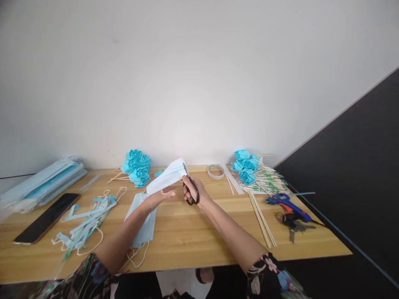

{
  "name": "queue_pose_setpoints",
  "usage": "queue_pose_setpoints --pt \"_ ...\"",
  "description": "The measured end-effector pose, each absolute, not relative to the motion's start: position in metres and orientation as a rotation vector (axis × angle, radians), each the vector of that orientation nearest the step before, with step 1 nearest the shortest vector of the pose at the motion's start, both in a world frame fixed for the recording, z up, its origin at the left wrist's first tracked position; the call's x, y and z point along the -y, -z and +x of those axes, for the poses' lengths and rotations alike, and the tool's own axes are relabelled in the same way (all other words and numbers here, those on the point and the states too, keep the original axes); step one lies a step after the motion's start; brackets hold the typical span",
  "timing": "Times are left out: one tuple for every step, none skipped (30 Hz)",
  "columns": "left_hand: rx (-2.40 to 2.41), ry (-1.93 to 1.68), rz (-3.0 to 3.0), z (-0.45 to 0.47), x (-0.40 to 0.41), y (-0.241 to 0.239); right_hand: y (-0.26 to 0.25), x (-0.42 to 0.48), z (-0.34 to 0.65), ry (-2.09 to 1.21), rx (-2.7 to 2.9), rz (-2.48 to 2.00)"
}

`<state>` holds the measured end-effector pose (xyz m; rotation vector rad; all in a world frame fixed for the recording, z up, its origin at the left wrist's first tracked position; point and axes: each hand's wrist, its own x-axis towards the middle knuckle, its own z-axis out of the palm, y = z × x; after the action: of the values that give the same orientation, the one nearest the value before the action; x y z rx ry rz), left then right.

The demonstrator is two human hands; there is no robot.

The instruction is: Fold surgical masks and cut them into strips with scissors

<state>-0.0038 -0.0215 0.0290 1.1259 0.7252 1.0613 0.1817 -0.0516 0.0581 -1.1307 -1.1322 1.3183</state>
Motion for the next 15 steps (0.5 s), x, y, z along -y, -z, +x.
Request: queue_pose_setpoints --pt "-0.718 -1.093 1.189 -0.001 0.021 -0.036 -0.061 0.053 0.178 -1.299 1.126 -1.120" --pt "-0.688 -1.140 1.237 0.002 0.019 -0.044 -0.063 0.053 0.174 -1.268 1.132 -1.105" --pt "-0.644 -1.192 1.267 0.004 0.018 -0.052 -0.065 0.054 0.169 -1.227 1.148 -1.087" --pt "-0.599 -1.245 1.275 0.007 0.017 -0.061 -0.066 0.054 0.165 -1.183 1.171 -1.064" --pt "-0.560 -1.302 1.254 0.009 0.016 -0.069 -0.068 0.054 0.161 -1.142 1.198 -1.039" --pt "-0.517 -1.354 1.211 0.011 0.015 -0.076 -0.068 0.054 0.157 -1.110 1.221 -1.014" --pt "-0.469 -1.398 1.149 0.013 0.015 -0.081 -0.068 0.054 0.153 -1.089 1.237 -0.996" --pt "-0.419 -1.435 1.072 0.014 0.014 -0.086 -0.067 0.053 0.150 -1.080 1.245 -0.987" --pt "-0.372 -1.463 0.987 0.014 0.013 -0.088 -0.066 0.053 0.146 -1.081 1.249 -0.989" --pt "-0.336 -1.485 0.899 0.013 0.012 -0.089 -0.063 0.052 0.144 -1.086 1.252 -1.000" --pt "-0.318 -1.503 0.814 0.012 0.011 -0.088 -0.061 0.052 0.141 -1.092 1.258 -1.016" --pt "-0.318 -1.524 0.734 0.011 0.009 -0.087 -0.057 0.051 0.140 -1.098 1.266 -1.031" --pt "-0.330 -1.547 0.669 0.009 0.008 -0.085 -0.054 0.050 0.138 -1.104 1.276 -1.043" --pt "-0.348 -1.575 0.622 0.007 0.007 -0.082 -0.051 0.049 0.137 -1.109 1.288 -1.049" --pt "-0.367 -1.605 0.593 0.006 0.006 -0.080 -0.048 0.048 0.136 -1.113 1.301 -1.051"
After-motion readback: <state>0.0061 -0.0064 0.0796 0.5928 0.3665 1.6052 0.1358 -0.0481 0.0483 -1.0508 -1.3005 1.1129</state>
